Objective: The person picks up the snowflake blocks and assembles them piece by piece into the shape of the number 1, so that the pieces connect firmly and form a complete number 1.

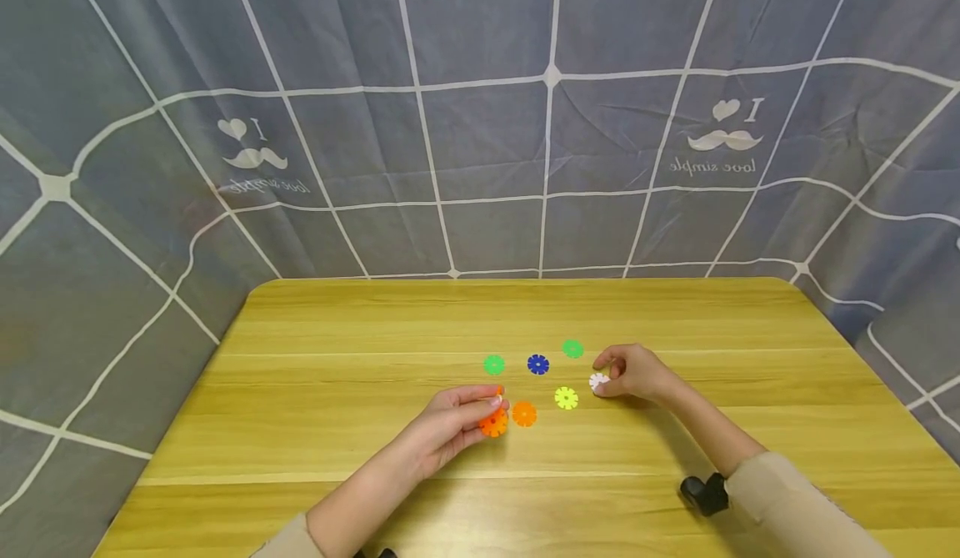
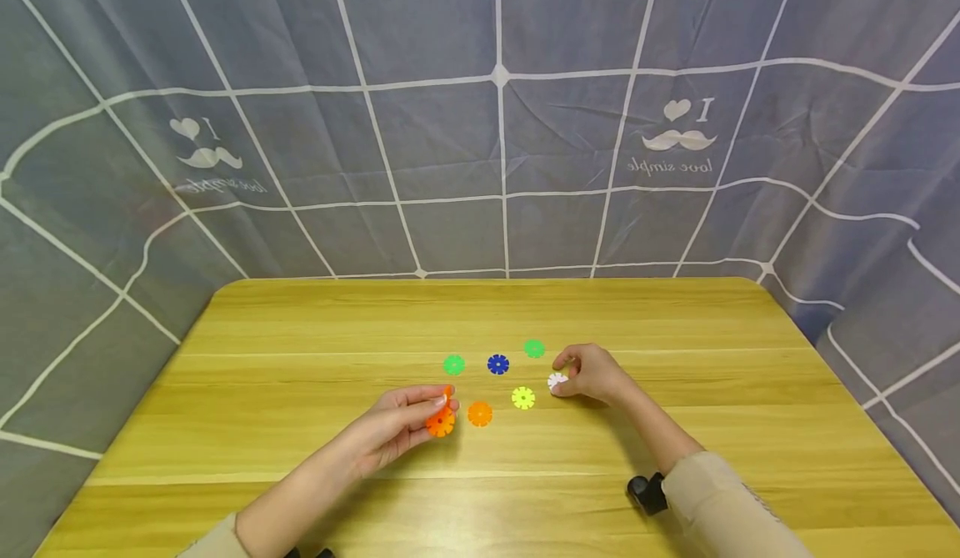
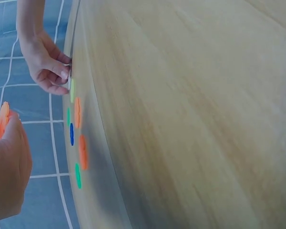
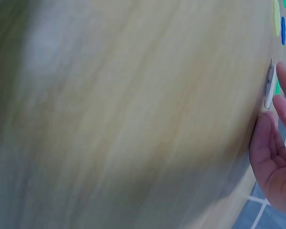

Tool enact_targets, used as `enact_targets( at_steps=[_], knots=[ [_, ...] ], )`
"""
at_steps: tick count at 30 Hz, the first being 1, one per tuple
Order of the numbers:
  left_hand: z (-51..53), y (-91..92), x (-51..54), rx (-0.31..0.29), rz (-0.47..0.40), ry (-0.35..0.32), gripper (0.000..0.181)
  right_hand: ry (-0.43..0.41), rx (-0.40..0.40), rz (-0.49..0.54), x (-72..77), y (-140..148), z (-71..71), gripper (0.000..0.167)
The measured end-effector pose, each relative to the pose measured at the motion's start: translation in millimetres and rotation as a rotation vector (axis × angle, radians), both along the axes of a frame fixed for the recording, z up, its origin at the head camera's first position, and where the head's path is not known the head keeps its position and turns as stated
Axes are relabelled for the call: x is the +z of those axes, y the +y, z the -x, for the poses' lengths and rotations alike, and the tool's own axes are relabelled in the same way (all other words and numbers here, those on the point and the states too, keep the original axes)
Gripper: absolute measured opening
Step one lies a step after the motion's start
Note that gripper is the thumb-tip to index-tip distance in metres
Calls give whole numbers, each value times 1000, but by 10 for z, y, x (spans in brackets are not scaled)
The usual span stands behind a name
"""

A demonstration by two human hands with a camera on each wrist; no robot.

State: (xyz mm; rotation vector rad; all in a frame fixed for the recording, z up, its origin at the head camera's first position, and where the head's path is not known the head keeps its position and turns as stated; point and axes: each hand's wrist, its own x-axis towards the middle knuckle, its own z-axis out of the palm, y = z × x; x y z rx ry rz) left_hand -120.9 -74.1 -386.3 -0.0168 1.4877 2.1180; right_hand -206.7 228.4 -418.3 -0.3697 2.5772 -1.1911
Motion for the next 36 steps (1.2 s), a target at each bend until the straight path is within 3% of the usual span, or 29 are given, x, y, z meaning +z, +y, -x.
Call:
enact_targets(
  at_steps=[7,20,24,31,36],
  knots=[
    [-27,3,-15,5,2,-2,48,57,21,-89,-22,-34,-6,27],
    [-10,18,-56,20,0,-6,46,77,30,-109,-36,-67,-26,31],
    [-20,17,-55,16,15,-7,47,35,15,-62,-49,-78,-47,30],
    [-36,24,-52,16,34,6,47,-113,-24,97,-53,-99,-65,24],
    [-36,30,-51,6,43,12,48,-168,38,209,16,-164,-57,27]
  ],
)
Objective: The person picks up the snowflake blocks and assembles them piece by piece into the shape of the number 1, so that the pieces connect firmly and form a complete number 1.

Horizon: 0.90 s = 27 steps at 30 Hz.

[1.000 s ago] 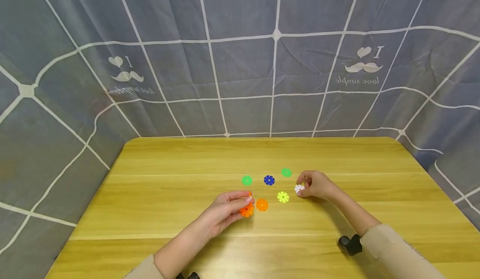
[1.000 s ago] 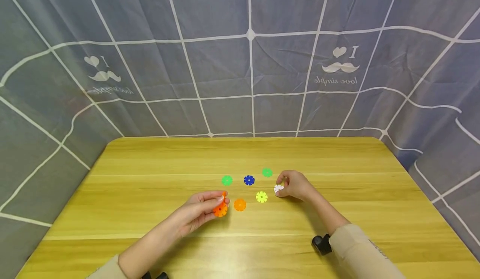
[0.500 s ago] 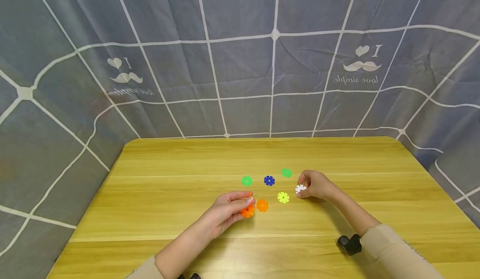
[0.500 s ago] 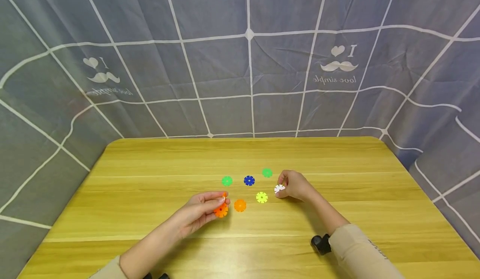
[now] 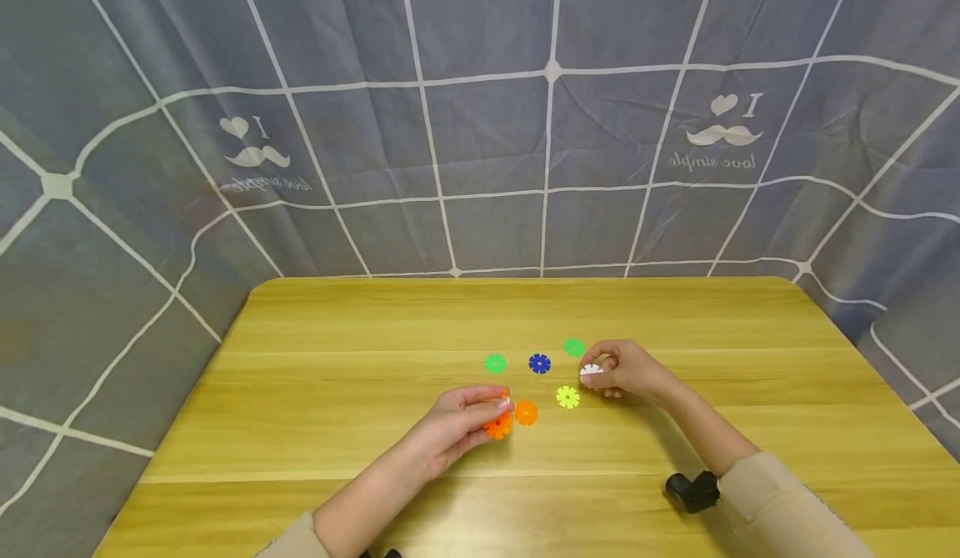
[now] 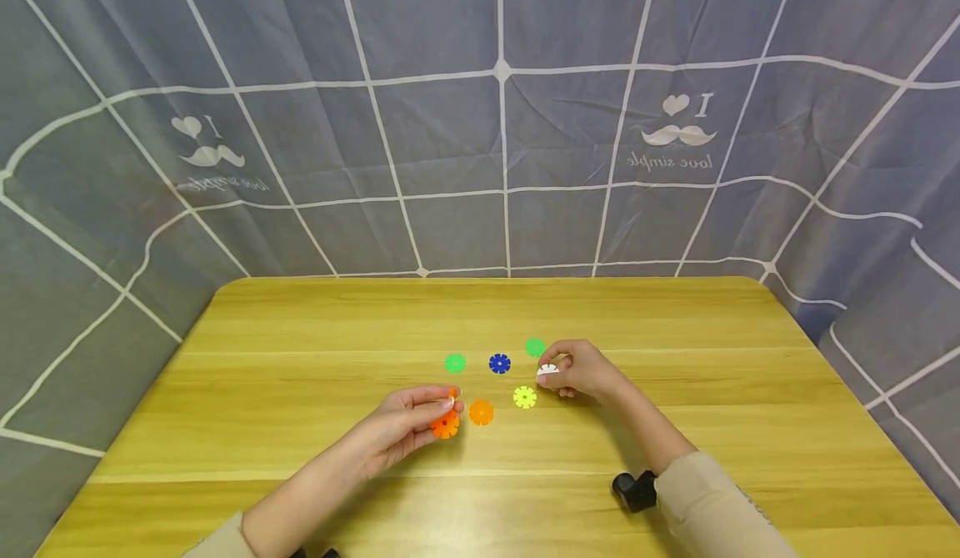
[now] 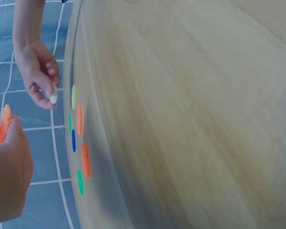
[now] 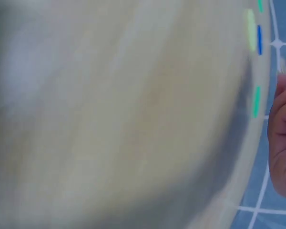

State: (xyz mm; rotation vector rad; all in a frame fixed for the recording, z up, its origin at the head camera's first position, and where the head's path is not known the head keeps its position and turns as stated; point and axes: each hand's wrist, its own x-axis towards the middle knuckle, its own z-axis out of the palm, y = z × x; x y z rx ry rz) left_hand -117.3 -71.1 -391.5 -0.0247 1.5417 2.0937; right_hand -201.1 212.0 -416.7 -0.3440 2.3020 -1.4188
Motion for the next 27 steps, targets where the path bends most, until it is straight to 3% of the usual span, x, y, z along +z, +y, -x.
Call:
enact_targets(
  at_steps=[5,10,18,27],
  knots=[
    [-4,9,-2,5,12,-4,48,-17,77,54,105,-141,-31,35],
    [1,28,3,-8,8,-1,49,-15,112,124,236,-319,-76,34],
    [3,76,13,-28,18,14,50,54,188,152,420,-559,-186,30],
    [-16,96,36,-30,8,12,48,50,235,239,487,-685,-252,27]
  ],
)
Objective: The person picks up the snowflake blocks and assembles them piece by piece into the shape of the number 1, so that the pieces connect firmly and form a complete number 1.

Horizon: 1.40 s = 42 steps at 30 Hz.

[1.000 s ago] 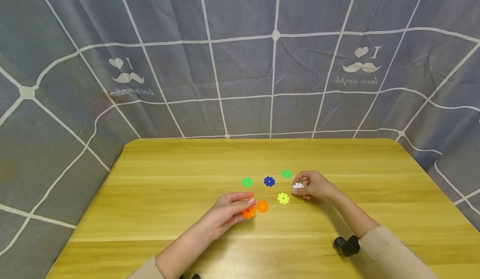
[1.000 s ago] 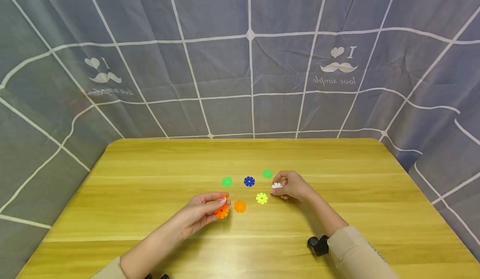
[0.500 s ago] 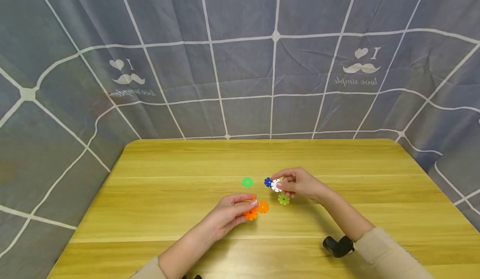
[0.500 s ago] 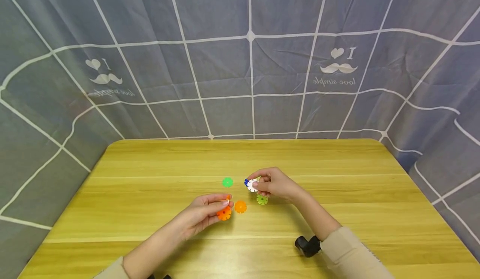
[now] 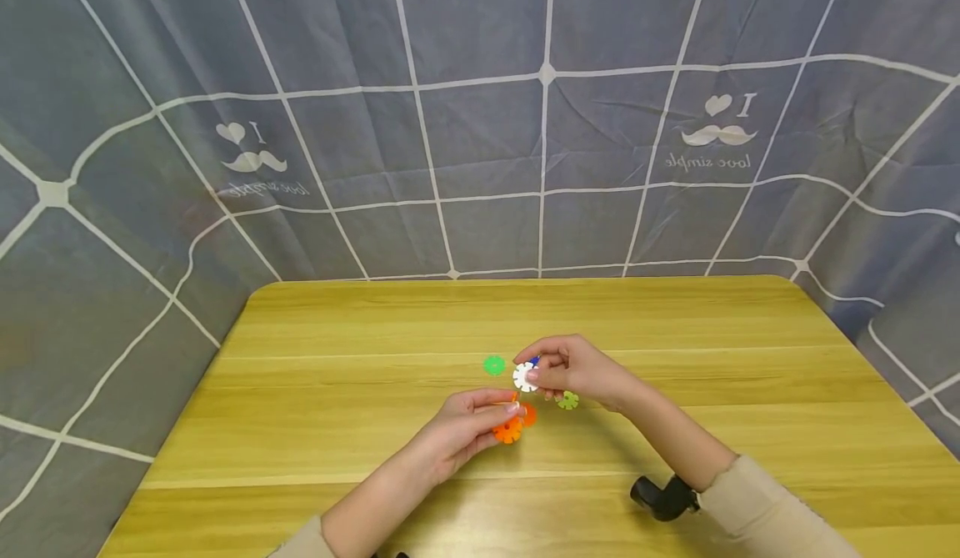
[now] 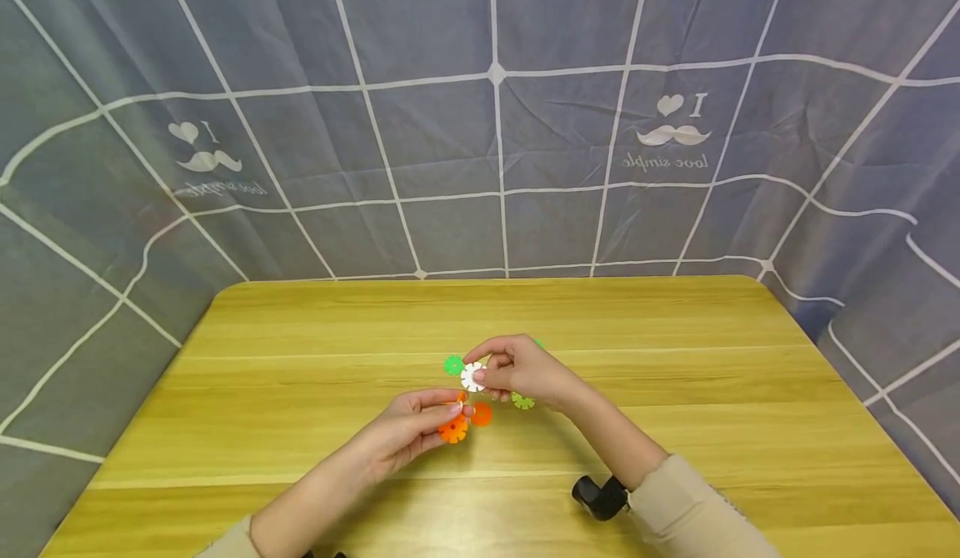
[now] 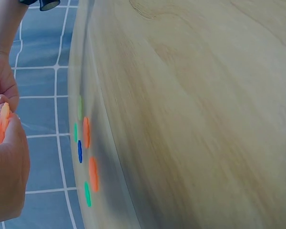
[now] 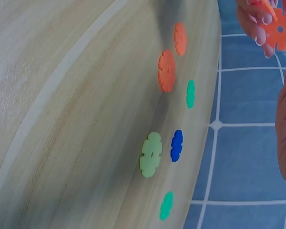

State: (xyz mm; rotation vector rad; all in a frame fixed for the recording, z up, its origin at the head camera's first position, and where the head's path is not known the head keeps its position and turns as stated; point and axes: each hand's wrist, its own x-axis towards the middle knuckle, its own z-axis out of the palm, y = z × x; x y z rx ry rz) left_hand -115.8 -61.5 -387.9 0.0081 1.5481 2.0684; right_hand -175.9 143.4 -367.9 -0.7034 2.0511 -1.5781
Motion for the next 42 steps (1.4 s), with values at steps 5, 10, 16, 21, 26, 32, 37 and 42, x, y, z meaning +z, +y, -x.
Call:
enact_targets(
  at_steps=[5,10,16,21,26,32,37,42],
  knots=[
    [-6,-2,0,-23,-3,24,48,15,23,-8,-9,-34,-13,25],
    [-25,9,-31,-26,36,104,40,22,56,-45,12,-51,-17,25],
    [-42,13,-58,1,59,163,38,4,99,-75,71,-92,4,18],
    [-79,27,-50,65,126,274,32,-25,117,-70,97,-158,28,13],
    [-97,56,-29,136,145,346,29,-67,87,-34,113,-180,38,10],
    [-82,108,-16,175,147,376,26,-91,46,-13,138,-177,32,10],
    [-81,118,-25,188,144,371,25,-103,27,-10,125,-190,15,10],
    [-82,115,-35,197,134,364,27,-76,21,20,65,-173,18,18]
  ],
)
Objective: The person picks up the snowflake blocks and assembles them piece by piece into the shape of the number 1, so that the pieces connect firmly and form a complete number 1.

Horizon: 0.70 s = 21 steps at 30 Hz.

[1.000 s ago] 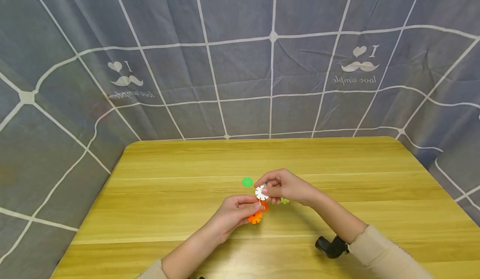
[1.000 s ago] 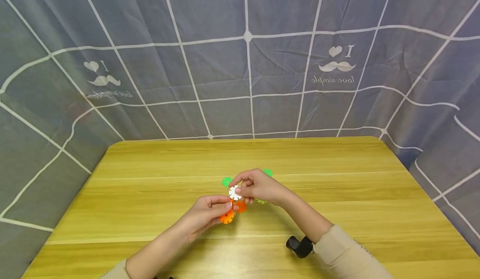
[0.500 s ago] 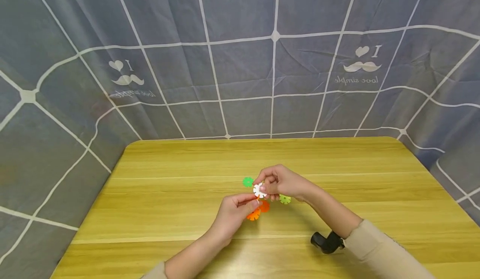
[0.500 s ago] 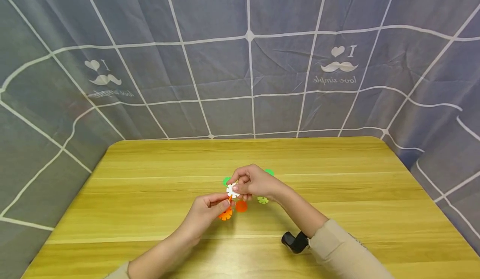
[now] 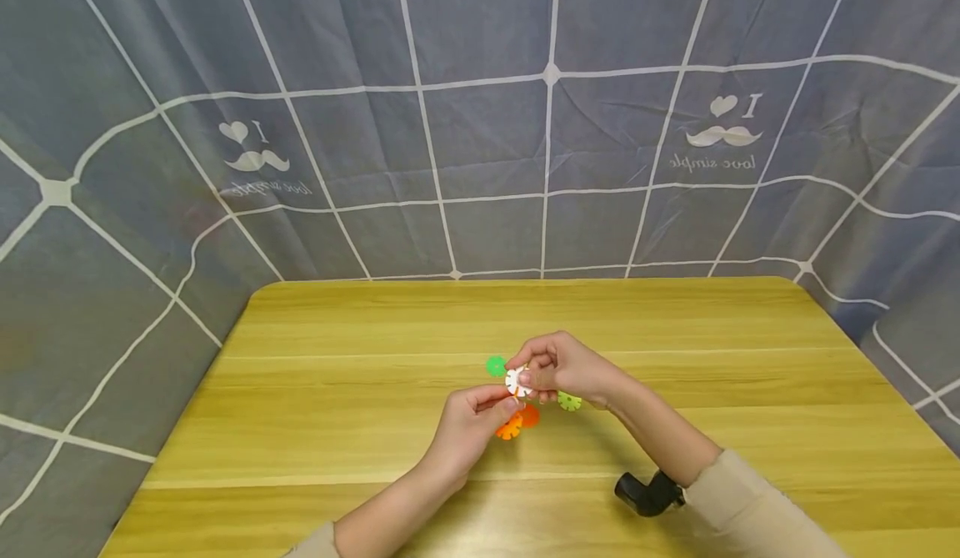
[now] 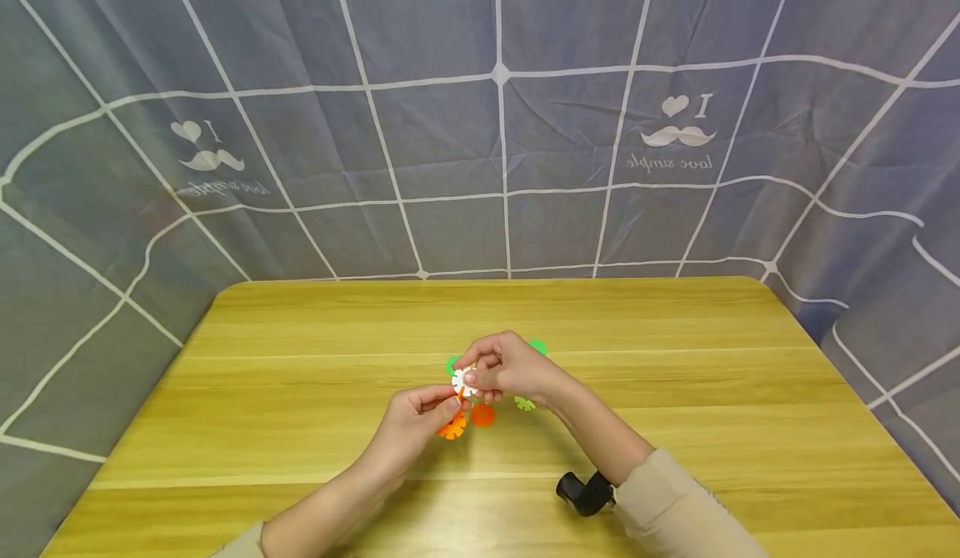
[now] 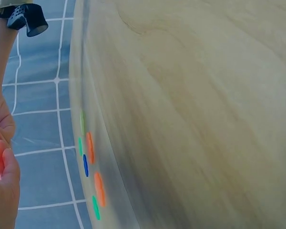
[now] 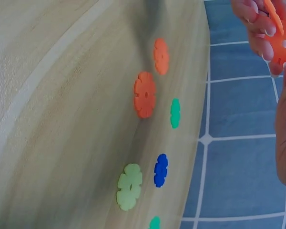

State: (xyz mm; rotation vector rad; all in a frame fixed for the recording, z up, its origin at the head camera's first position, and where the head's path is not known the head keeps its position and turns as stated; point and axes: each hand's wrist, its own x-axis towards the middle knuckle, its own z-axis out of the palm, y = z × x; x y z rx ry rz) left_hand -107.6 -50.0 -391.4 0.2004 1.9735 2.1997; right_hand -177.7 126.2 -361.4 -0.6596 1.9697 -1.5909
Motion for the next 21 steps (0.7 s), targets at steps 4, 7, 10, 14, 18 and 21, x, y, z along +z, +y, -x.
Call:
enact_targets(
  at_steps=[4,7,10,14,18,21],
  knots=[
    [-12,-20,-11,1,-3,-18,29,22,18,15,-57,21,4,26],
    [-12,-35,-19,-14,-1,-29,30,22,30,17,-89,33,5,28],
    [-2,-45,-26,-38,-7,-48,31,10,32,14,-102,43,4,29],
    [12,-62,-37,-68,-20,-83,32,6,43,11,-110,60,6,30],
    [22,-75,-45,-78,-22,-108,36,-9,55,10,-117,78,4,30],
    [25,-85,-51,-75,-17,-119,37,-22,74,9,-123,91,2,31]
  ],
)
